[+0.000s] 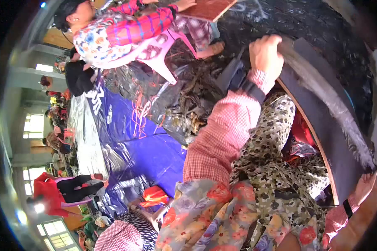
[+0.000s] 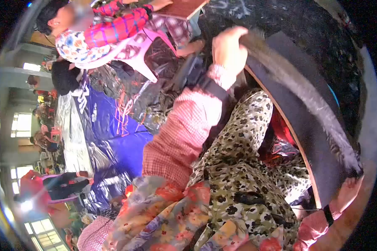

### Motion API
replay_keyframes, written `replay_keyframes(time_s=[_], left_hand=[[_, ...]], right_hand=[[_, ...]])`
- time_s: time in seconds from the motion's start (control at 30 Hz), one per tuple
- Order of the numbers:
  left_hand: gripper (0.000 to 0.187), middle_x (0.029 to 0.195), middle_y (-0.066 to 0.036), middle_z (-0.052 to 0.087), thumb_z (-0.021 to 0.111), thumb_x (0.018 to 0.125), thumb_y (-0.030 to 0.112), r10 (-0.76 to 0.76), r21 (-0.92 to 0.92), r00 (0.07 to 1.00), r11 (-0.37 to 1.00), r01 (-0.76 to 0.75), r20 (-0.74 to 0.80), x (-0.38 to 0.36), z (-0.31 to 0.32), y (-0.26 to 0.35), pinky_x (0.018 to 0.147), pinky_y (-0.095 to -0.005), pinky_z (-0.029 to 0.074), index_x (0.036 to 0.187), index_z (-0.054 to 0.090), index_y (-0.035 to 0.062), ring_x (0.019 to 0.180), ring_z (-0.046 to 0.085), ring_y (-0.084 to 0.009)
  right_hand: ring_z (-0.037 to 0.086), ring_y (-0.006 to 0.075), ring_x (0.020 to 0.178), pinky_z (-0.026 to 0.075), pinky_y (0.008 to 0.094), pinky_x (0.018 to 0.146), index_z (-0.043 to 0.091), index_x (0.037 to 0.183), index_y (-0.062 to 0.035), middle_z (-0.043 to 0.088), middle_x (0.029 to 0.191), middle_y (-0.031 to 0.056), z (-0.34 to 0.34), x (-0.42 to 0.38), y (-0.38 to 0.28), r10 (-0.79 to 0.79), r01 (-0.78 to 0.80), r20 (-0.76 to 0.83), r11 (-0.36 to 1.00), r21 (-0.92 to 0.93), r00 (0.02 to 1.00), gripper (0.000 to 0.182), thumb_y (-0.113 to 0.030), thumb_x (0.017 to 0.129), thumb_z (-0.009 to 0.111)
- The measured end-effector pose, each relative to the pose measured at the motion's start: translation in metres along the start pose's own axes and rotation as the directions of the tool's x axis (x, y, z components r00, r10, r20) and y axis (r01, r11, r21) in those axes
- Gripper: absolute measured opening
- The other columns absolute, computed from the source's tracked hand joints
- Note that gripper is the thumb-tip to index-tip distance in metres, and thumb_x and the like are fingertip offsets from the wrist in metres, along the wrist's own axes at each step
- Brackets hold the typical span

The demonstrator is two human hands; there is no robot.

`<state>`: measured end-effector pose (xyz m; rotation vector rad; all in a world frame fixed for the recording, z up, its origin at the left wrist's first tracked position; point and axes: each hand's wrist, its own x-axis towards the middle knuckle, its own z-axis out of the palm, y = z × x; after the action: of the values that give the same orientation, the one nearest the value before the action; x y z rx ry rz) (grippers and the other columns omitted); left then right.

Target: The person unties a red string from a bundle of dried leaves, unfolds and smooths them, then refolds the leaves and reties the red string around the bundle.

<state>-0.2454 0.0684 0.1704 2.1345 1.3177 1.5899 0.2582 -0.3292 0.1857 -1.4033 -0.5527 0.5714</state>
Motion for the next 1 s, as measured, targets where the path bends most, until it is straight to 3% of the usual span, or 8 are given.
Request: replay_keyframes(time_s=[0.17,0.3,0.5,0.57,0.63,0.7,0.83,1.0], left_hand=[[0.018,0.085,-0.012,0.064,0.064,0.066,0.006,0.163,0.046,0.959,0.987,-0.156,-0.234,0.087,0.011,0.07,0.081,-0.0437,0.043,0.083,0.067,0.0088,0.086,0.06,-0.0318],[0.023,0.089,-0.012,0.067,0.064,0.067,0.011,0.11,0.332,0.984,0.931,-0.152,0.143,0.07,0.046,0.06,0.077,-0.0427,0.05,0.088,0.07,0.0151,0.086,0.065,-0.0307],[0.025,0.097,-0.017,0.066,0.061,0.076,0.011,-0.389,0.258,0.769,0.92,0.295,0.508,-0.021,0.105,0.042,0.087,-0.042,0.05,0.1,0.069,0.0122,0.096,0.063,-0.0318],[0.028,0.101,-0.015,0.067,0.065,0.076,0.01,-0.588,0.208,0.444,0.73,0.651,0.676,-0.021,0.098,0.045,0.083,-0.0336,0.052,0.103,0.068,0.0079,0.098,0.064,-0.0299],[0.035,0.099,-0.012,0.068,0.078,0.067,0.015,-0.278,0.151,0.764,0.96,0.234,0.583,-0.046,0.117,0.008,0.087,-0.0324,0.05,0.099,0.068,0.006,0.097,0.064,-0.0244],[0.03,0.102,-0.021,0.065,0.051,0.086,0.005,-0.701,-0.126,0.307,0.299,0.946,0.644,-0.017,0.108,0.036,0.056,-0.034,0.057,0.114,0.061,0.0039,0.068,0.069,-0.0289],[0.026,0.089,-0.007,0.07,0.073,0.068,0.023,-0.001,-0.33,0.806,0.912,0.244,0.592,0.038,0.15,-0.017,0.089,-0.0248,0.046,0.09,0.071,0.0084,0.099,0.061,-0.0195],[0.024,0.087,-0.02,0.065,0.052,0.073,0.001,-0.015,-0.433,0.999,0.901,0.034,0.047,0.118,0.112,0.136,0.076,-0.038,0.051,0.089,0.07,0.0045,0.083,0.064,-0.0355]], right_hand=[[0.047,0.0103,0.078,0.039,0.0238,0.071,0.057,0.118,-0.0029,0.054,0.088,-0.0003,-0.037,0.013,0.028,0.147,-0.058,-0.176,0.901,0.431,0.973,0.03,-0.023,0.095,0.055],[0.048,0.0079,0.076,0.037,0.023,0.066,0.061,0.111,-0.005,0.058,0.088,-0.0011,0.02,-0.029,0.0,0.218,0.034,-0.535,0.906,0.421,0.816,0.025,-0.024,0.096,0.053],[0.052,0.0072,0.083,0.04,0.0222,0.067,0.06,0.113,-0.0058,0.06,0.094,-0.0003,-0.077,-0.048,0.06,0.106,-0.049,-0.133,0.926,0.373,0.986,0.026,-0.025,0.097,0.051],[0.054,0.0111,0.095,0.042,0.0253,0.084,0.053,0.124,-0.0036,0.06,0.108,0.0025,-0.118,-0.047,0.08,0.044,-0.127,0.189,0.882,0.455,0.981,0.033,-0.024,0.099,0.045],[0.053,0.0079,0.09,0.041,0.0219,0.079,0.054,0.124,-0.0046,0.059,0.102,-0.0007,-0.096,-0.059,0.081,0.14,-0.119,-0.065,0.96,0.255,0.988,0.033,-0.024,0.099,0.046],[0.052,0.0075,0.09,0.04,0.0199,0.076,0.055,0.123,-0.005,0.059,0.102,-0.0022,-0.082,-0.064,0.08,0.119,-0.092,-0.162,0.982,0.166,0.98,0.033,-0.025,0.098,0.047],[0.052,0.0062,0.082,0.038,0.0218,0.068,0.058,0.118,-0.0065,0.06,0.096,-0.0037,-0.071,-0.062,0.076,0.194,-0.114,-0.29,0.957,0.268,0.937,0.03,-0.027,0.096,0.054],[0.051,0.0067,0.08,0.038,0.0219,0.066,0.061,0.11,-0.0081,0.059,0.091,-0.003,-0.076,-0.057,0.081,0.157,-0.053,-0.264,0.931,0.361,0.952,0.024,-0.027,0.095,0.055]])
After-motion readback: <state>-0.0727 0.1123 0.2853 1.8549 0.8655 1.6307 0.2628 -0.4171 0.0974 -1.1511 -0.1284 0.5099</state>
